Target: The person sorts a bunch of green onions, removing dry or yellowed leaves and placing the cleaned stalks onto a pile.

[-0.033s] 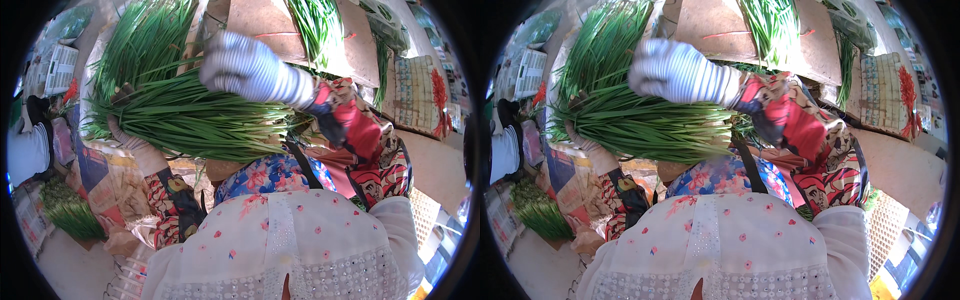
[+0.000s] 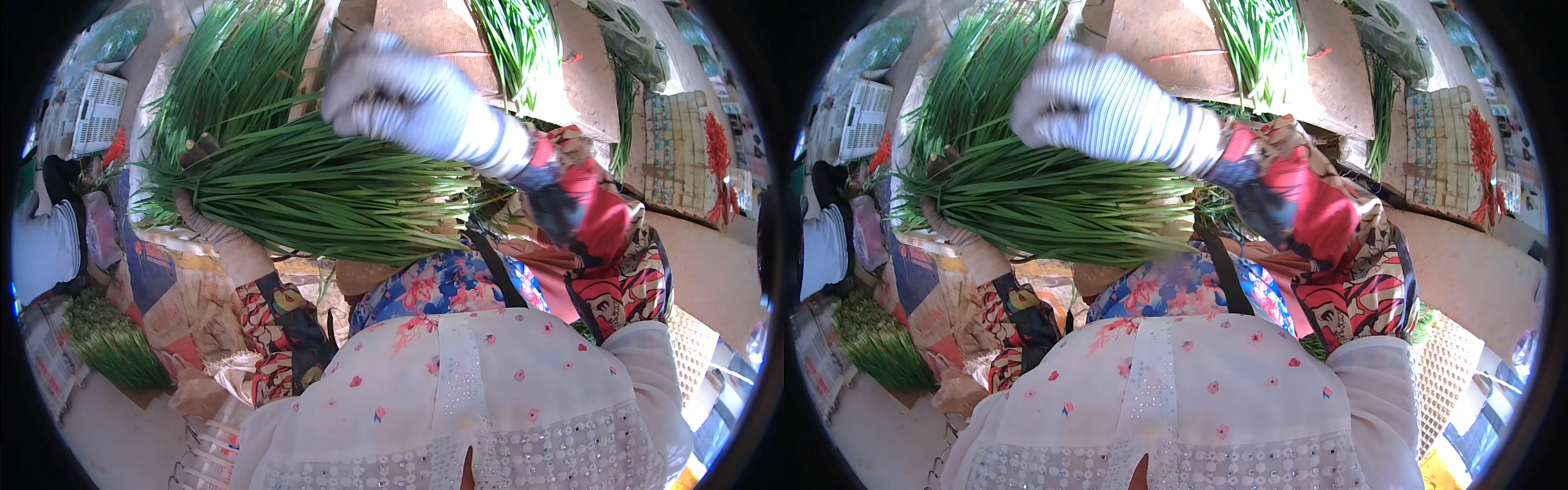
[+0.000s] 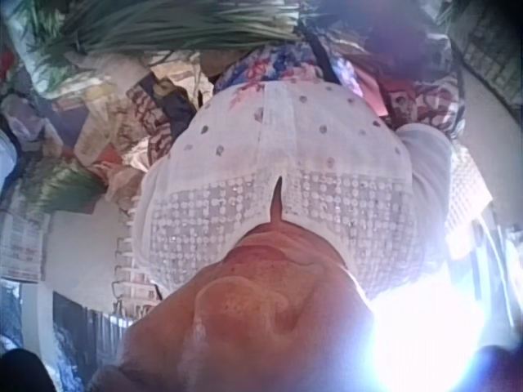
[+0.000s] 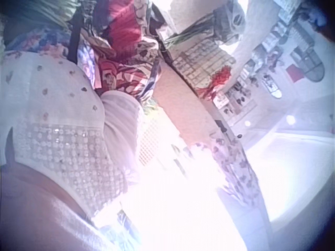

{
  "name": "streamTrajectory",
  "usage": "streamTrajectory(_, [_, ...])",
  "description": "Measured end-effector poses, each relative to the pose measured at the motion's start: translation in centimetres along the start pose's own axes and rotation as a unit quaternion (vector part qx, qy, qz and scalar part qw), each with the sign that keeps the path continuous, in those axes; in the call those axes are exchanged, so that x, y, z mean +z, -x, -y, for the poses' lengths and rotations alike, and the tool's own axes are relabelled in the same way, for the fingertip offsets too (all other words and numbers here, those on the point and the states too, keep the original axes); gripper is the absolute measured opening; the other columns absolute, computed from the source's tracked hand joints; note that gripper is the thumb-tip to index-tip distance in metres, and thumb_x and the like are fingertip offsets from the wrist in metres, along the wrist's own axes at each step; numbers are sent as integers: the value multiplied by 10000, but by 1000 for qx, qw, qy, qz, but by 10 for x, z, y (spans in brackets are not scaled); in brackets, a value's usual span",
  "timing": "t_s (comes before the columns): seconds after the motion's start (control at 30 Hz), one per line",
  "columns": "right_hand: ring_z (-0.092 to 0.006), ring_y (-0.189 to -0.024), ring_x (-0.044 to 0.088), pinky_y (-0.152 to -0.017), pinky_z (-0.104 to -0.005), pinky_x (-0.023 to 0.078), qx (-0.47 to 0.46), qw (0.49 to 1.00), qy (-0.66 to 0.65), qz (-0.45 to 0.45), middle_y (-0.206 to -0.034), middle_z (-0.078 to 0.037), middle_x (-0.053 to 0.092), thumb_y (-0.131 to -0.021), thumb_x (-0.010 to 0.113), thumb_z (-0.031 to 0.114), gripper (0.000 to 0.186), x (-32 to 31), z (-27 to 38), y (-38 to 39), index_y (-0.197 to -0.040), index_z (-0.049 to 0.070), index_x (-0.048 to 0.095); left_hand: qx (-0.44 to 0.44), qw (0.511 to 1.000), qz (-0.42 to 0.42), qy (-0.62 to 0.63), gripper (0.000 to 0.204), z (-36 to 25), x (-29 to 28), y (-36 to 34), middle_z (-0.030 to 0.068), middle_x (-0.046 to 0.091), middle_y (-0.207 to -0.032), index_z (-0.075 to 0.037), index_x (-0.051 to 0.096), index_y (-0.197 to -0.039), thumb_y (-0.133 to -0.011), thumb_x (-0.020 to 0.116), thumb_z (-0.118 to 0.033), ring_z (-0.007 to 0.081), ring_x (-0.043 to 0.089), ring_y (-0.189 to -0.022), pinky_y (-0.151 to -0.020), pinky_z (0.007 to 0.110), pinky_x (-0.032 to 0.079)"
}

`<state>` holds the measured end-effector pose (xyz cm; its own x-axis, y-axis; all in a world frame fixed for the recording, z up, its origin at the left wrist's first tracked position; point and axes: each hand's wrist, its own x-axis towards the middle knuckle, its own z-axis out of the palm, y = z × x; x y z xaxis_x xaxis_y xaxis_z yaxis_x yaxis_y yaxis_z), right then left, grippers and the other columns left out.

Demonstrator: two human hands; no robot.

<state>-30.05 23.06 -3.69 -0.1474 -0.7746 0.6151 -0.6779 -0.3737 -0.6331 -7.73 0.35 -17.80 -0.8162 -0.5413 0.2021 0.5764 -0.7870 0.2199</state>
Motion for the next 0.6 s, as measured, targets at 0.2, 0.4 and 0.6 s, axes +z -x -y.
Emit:
streamTrajectory(0.2, [-175, -739, 586, -685, -327, 472, 102, 934, -337, -59, -819, -44, 614, -839, 669, 123, 104, -94, 66, 2, -899, 39, 654, 40, 998, -35, -13, 595, 4, 5, 8, 19, 450, -1459, -134, 461, -1413, -918, 474, -464, 238, 257, -1427, -1195, 499, 85])
streamTrajectory(0.4, [-288, -779, 645, -653, -366, 510, 238, 958, 146, 67, -802, -102, 635, -755, 762, 205, 260, -55, 37, 65, -971, 71, 709, 1, 998, 31, 63, 602, 15, 11, -8, 17, 502, -1412, -145, 464, -1411, -902, 523, -461, 199, 317, -1388, -1188, 477, 122])
streamTrajectory(0.6, [-325, -765, 630, -655, -441, 509, 255, 901, 321, 141, -833, -103, 598, -776, 707, 316, 222, -3, 6, 76, -867, 115, 691, 59, 995, -71, -32, 580, 10, 10, -3, 4, 609, -1220, -125, 492, -1380, -880, 591, -402, 196, 386, -1326, -1184, 467, 154])
